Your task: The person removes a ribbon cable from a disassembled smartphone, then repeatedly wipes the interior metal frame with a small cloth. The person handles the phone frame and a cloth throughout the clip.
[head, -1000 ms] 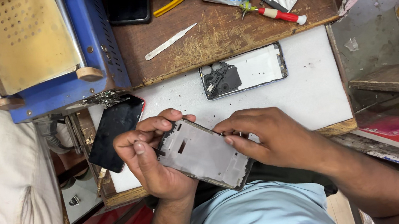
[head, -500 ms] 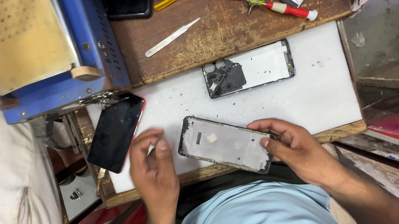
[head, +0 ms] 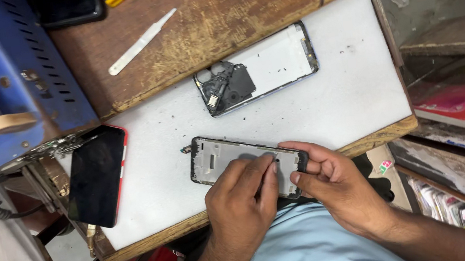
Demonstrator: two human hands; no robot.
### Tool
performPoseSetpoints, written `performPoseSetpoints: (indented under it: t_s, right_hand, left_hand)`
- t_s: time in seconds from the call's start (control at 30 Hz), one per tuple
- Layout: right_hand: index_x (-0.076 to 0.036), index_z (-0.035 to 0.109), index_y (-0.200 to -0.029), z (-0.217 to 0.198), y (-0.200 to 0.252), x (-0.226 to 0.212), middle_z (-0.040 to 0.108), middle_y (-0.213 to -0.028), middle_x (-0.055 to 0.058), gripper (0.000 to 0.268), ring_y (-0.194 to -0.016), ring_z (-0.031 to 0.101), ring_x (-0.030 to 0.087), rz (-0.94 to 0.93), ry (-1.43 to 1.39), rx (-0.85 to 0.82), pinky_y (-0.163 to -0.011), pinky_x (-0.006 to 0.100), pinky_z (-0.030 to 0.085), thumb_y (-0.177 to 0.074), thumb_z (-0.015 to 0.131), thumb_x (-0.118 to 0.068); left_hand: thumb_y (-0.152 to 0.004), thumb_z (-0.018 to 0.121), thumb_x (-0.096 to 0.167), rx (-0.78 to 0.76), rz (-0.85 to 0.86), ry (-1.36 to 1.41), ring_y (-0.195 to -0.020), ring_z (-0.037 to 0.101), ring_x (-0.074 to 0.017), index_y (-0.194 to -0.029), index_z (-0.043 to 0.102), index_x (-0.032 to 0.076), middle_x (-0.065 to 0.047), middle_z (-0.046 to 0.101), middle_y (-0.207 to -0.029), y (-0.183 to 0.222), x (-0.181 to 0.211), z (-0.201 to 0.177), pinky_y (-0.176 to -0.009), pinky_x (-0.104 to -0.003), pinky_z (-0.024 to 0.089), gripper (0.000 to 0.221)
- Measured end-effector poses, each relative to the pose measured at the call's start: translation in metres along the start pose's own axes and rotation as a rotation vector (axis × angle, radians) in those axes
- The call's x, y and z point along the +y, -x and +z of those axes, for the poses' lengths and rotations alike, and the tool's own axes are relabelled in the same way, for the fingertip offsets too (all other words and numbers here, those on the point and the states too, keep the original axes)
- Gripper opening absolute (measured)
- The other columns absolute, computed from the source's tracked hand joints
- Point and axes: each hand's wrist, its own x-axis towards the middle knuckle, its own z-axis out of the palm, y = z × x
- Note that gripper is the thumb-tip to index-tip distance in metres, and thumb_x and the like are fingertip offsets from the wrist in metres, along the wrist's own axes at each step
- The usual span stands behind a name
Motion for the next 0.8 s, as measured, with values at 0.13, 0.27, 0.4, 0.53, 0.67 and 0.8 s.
performPoseSetpoints:
  t_s: [0.13, 0.27, 0.4, 0.53, 0.67, 0.8]
  right_hand:
    - [0.003, 0.054, -0.148, -0.001, -0.003, 0.001, 0.073, -0.099, 0.007, 0.050, -0.079, 0.056, 0.003, -0.048, 0.009, -0.028, -0.068, 0.020, 0.049, -0.098, 0.058, 0.005]
    - [0.003, 0.054, -0.146, 0.000, -0.004, 0.002, 0.076, -0.105, 0.010, 0.049, -0.080, 0.058, 0.003, -0.040, 0.030, -0.013, -0.070, 0.019, 0.050, -0.098, 0.057, 0.004]
    - [0.003, 0.052, -0.145, 0.000, -0.004, 0.002, 0.077, -0.108, 0.012, 0.049, -0.088, 0.065, 0.004, -0.034, 0.065, -0.003, -0.076, 0.020, 0.055, -0.096, 0.055, 0.005]
    - [0.004, 0.053, -0.144, 0.002, -0.005, 0.001, 0.077, -0.110, 0.014, 0.048, -0.093, 0.067, 0.007, -0.045, 0.089, 0.014, -0.080, 0.022, 0.056, -0.096, 0.056, 0.006]
    - [0.005, 0.054, -0.144, -0.002, -0.005, 0.001, 0.078, -0.110, 0.015, 0.048, -0.094, 0.069, 0.009, -0.069, 0.127, -0.007, -0.082, 0.022, 0.056, -0.095, 0.056, 0.007]
    - [0.005, 0.053, -0.141, -0.013, -0.008, 0.015, 0.079, -0.105, 0.011, 0.050, -0.089, 0.070, 0.007, -0.056, 0.135, 0.000, -0.079, 0.020, 0.056, -0.091, 0.056, 0.007]
  left_hand:
    - [-0.089, 0.079, 0.008, -0.006, 0.047, -0.037, -0.072, 0.073, -0.0175, -0.104, 0.074, 0.003, -0.008, 0.071, -0.089, -0.006, 0.001, 0.005, -0.058, -0.028, 0.059, 0.016]
    - [-0.089, 0.079, 0.008, -0.001, 0.033, -0.041, -0.072, 0.073, -0.0167, -0.103, 0.073, 0.003, -0.008, 0.071, -0.088, -0.008, 0.001, 0.007, -0.057, -0.027, 0.059, 0.016]
    - [-0.087, 0.080, 0.009, 0.017, 0.011, -0.073, -0.067, 0.071, -0.0169, -0.100, 0.074, 0.003, -0.007, 0.069, -0.081, -0.005, 0.001, 0.010, -0.054, -0.029, 0.057, 0.015]
    - [-0.088, 0.079, 0.008, 0.058, -0.044, -0.047, -0.065, 0.071, -0.0160, -0.097, 0.074, 0.003, -0.008, 0.070, -0.081, -0.002, -0.005, 0.015, -0.050, -0.026, 0.056, 0.012]
    - [-0.092, 0.076, 0.008, 0.113, -0.157, -0.078, -0.067, 0.073, -0.0158, -0.097, 0.074, 0.004, -0.007, 0.071, -0.083, -0.010, -0.026, 0.002, -0.051, -0.024, 0.059, 0.007]
    - [-0.090, 0.076, 0.009, 0.246, -0.148, -0.191, -0.075, 0.072, -0.0213, -0.099, 0.074, 0.003, -0.010, 0.071, -0.090, -0.010, -0.044, -0.024, -0.063, -0.032, 0.059, 0.011]
